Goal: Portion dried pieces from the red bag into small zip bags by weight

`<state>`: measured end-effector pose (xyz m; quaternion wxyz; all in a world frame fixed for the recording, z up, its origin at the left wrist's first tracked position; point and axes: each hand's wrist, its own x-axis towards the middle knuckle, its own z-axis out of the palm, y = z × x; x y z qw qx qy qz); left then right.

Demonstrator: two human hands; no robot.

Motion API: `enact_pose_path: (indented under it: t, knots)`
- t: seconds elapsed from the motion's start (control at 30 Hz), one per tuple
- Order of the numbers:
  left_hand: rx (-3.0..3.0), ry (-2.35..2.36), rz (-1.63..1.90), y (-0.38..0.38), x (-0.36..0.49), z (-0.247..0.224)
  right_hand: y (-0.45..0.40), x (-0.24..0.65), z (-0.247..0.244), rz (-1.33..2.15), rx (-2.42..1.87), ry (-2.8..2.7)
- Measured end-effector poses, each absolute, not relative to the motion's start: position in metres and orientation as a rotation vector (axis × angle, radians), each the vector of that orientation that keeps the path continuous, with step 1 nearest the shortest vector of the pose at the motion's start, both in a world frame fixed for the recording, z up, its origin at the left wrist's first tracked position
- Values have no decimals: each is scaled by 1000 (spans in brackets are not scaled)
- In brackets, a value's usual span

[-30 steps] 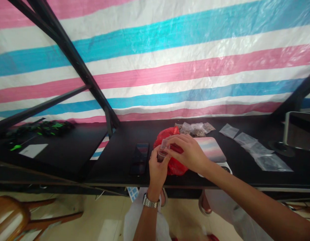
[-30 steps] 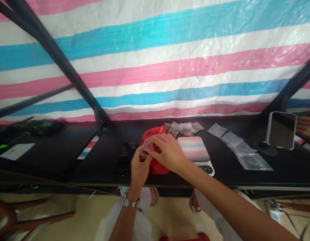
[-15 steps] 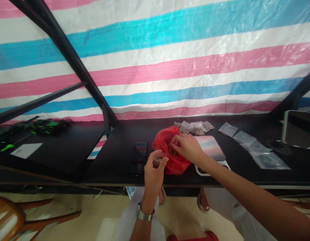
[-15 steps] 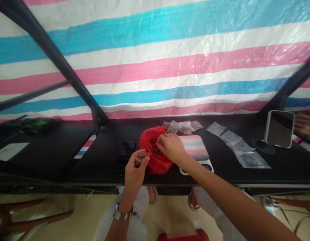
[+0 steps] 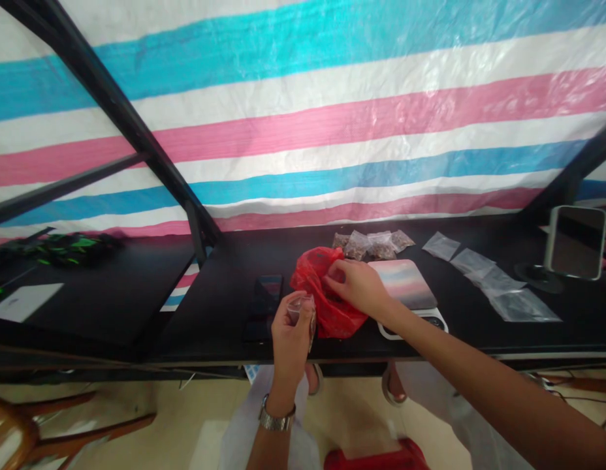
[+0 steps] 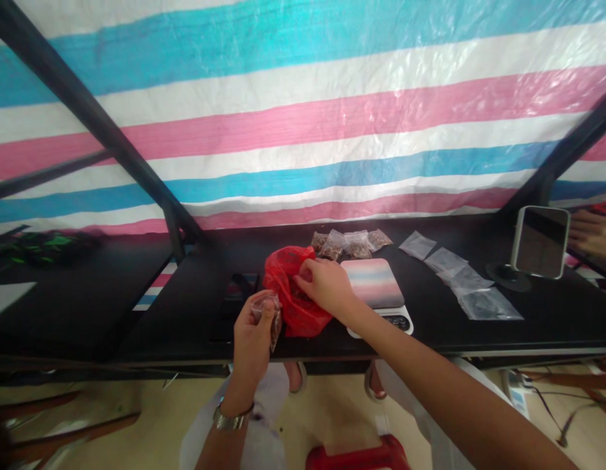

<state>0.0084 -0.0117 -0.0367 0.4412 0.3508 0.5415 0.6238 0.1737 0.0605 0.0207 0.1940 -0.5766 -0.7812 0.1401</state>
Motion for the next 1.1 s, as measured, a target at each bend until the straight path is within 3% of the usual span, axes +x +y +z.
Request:
enact_pose_path:
  t: [0.27,0.5,1.1]
  knots:
    - [767,1268,1567,-9,10,-37,54,182,17,154,-1603,-2327]
    - [757,1257,1542,-7,9,-40,55,181,17,141,-1761,-2286]
    - [599,1101,1623,5,6,-36,73,176,6,1040,-1486,-1711]
